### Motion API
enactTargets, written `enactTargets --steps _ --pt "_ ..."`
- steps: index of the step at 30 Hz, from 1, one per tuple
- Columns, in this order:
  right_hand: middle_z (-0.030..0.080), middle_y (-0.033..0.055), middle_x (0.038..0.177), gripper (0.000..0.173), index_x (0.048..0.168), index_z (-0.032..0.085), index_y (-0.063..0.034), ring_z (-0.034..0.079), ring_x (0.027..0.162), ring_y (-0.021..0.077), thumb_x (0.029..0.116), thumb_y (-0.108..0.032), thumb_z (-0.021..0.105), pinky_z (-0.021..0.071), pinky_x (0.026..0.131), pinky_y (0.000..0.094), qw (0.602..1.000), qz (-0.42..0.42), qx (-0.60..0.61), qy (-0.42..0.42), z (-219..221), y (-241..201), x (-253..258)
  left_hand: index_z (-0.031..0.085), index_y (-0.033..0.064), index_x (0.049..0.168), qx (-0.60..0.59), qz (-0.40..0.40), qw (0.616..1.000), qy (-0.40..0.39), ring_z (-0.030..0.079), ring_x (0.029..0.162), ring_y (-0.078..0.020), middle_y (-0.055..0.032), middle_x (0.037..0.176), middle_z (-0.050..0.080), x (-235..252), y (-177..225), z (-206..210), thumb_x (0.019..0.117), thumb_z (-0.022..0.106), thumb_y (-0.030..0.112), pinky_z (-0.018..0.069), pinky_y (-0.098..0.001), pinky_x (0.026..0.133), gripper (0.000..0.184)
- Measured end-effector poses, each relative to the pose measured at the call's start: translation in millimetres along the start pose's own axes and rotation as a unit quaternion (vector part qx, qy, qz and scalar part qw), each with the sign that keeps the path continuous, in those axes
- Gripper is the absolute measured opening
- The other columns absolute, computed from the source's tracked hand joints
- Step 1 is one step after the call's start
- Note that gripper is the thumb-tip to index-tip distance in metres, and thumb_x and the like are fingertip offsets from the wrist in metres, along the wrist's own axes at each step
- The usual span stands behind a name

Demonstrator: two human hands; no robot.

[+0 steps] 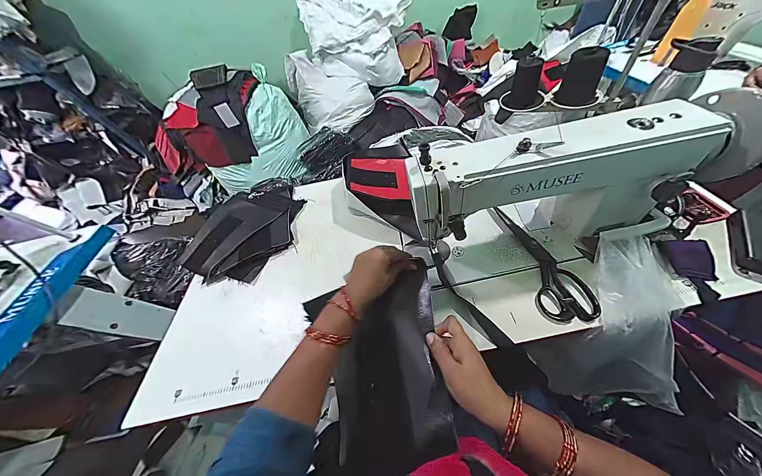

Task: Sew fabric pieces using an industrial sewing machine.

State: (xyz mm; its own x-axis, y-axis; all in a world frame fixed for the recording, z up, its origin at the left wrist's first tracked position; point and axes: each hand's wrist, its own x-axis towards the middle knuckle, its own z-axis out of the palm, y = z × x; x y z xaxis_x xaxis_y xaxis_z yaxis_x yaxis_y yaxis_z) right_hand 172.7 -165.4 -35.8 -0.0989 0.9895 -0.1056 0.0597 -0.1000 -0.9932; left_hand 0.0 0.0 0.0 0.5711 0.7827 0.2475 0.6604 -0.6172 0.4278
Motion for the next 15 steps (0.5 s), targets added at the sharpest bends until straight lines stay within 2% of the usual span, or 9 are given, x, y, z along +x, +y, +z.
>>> enactTargets --steps 2,4,6,8,11,13,15 --pt "0.053 -0.0009 0.070 0.011 0.109 0.050 -0.0010 0.052 0.061 0.0036 0.1069 -0.011 0.049 0.0465 0.062 0.0217 0.997 0.068 0.015 0.016 -17 13 6 0.077 0.0012 0.102 -0.063 -0.129 0.983 -0.114 0.071 0.097 -0.0351 -0.0177 0.098 0.075 22 -1 28 0.0992 0.068 0.028 0.0512 -0.0619 0.092 0.028" --pt "0.050 -0.0009 0.071 0.010 0.107 0.050 -0.0016 0.050 0.061 0.0043 0.1062 -0.011 0.050 0.0441 0.061 0.0219 0.995 0.092 0.012 0.024 -27 20 6 0.076 0.0001 0.095 -0.082 -0.198 0.964 -0.158 0.068 0.093 -0.0349 -0.0177 0.090 0.072 33 -2 44 0.0955 0.073 0.035 0.0466 -0.0626 0.092 0.035" --pt "0.050 -0.0011 0.073 0.009 0.105 0.051 -0.0021 0.049 0.063 0.0038 0.1054 -0.011 0.051 0.0434 0.061 0.0205 0.996 0.090 0.007 0.022 -33 23 5 0.077 0.0027 0.091 -0.080 -0.248 0.953 -0.155 0.064 0.099 -0.0351 -0.0154 0.089 0.072 36 0 48 0.0899 0.079 0.040 0.0361 -0.0651 0.100 0.037" --pt "0.050 -0.0022 0.073 0.007 0.103 0.050 -0.0038 0.050 0.062 0.0026 0.1051 -0.010 0.051 0.0432 0.061 0.0190 0.996 0.086 0.017 0.021 -35 24 5 0.078 0.0058 0.092 -0.088 -0.291 0.942 -0.141 0.061 0.106 -0.0360 -0.0138 0.093 0.073 35 3 48 0.0864 0.082 0.042 0.0328 -0.0665 0.102 0.037" --pt "0.051 -0.0034 0.069 0.006 0.104 0.049 -0.0047 0.051 0.059 0.0019 0.1046 -0.010 0.051 0.0439 0.059 0.0182 0.996 0.082 0.033 0.020 -35 26 3 0.078 0.0109 0.104 -0.124 -0.328 0.931 -0.105 0.060 0.112 -0.0369 -0.0115 0.098 0.075 31 9 51 0.0833 0.086 0.035 0.0306 -0.0681 0.103 0.033" --pt "0.050 -0.0052 0.065 0.005 0.103 0.049 -0.0060 0.050 0.057 0.0011 0.1039 -0.010 0.052 0.0434 0.057 0.0178 0.997 0.070 0.036 0.022 -35 29 2 0.071 0.0087 0.115 -0.141 -0.325 0.931 -0.085 0.061 0.107 -0.0388 -0.0130 0.094 0.072 29 9 55 0.0811 0.088 0.030 0.0311 -0.0706 0.101 0.043" --pt "0.049 -0.0059 0.064 0.004 0.103 0.049 -0.0063 0.049 0.055 0.0007 0.1039 -0.010 0.051 0.0423 0.056 0.0171 0.997 0.073 0.030 0.019 -37 27 3 0.066 0.0079 0.120 -0.153 -0.335 0.927 -0.076 0.061 0.108 -0.0387 -0.0134 0.093 0.071 32 8 57 0.0787 0.089 0.028 0.0303 -0.0706 0.102 0.051"
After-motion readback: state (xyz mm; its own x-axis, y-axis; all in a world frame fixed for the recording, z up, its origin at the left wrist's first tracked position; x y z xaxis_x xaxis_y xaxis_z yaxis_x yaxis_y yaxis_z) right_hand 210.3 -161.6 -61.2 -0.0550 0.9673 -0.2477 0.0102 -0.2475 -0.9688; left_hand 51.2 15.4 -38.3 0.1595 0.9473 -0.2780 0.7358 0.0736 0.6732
